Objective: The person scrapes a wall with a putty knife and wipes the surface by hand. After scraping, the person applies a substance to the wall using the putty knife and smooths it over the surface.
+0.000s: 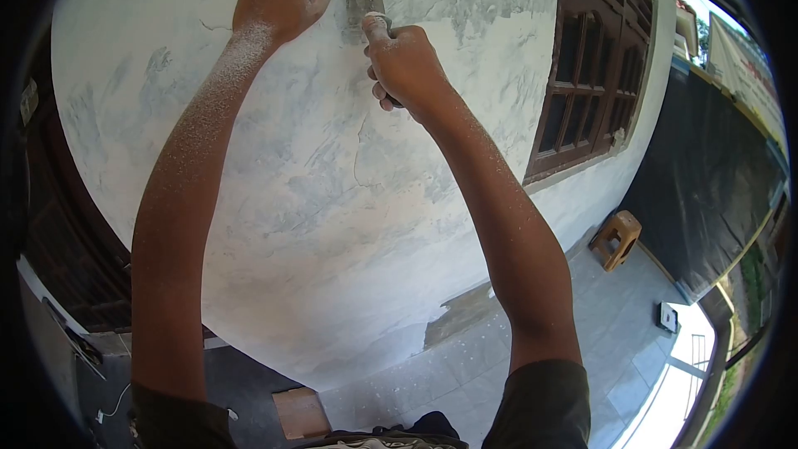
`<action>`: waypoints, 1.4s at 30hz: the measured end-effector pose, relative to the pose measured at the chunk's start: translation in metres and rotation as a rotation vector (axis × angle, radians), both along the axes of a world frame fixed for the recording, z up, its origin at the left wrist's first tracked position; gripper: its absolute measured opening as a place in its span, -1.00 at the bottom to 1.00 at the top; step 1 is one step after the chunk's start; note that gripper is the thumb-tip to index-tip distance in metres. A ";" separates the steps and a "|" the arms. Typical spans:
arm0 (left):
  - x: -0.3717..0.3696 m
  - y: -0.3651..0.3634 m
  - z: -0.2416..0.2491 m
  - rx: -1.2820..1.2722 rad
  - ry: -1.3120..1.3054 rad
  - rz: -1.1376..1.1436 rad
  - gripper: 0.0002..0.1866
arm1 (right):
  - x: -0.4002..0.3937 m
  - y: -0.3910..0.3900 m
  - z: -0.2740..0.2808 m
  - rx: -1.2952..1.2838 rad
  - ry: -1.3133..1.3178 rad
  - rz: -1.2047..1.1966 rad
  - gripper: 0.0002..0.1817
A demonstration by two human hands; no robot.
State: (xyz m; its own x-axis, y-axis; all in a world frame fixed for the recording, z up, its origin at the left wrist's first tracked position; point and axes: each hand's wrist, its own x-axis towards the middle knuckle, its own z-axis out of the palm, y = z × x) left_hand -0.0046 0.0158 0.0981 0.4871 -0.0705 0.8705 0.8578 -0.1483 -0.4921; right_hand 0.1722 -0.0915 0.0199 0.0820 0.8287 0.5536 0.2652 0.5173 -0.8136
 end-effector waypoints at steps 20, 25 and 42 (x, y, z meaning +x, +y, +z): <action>-0.002 -0.001 -0.001 0.007 -0.014 -0.005 -0.31 | -0.005 0.008 -0.016 -0.004 0.000 0.022 -0.35; -0.004 0.003 -0.001 0.059 0.005 0.026 -0.31 | -0.016 0.025 0.018 0.108 0.099 0.072 -0.36; 0.020 -0.093 -0.085 -0.463 -0.448 -0.387 -0.33 | -0.010 0.050 0.020 0.033 0.265 0.379 -0.51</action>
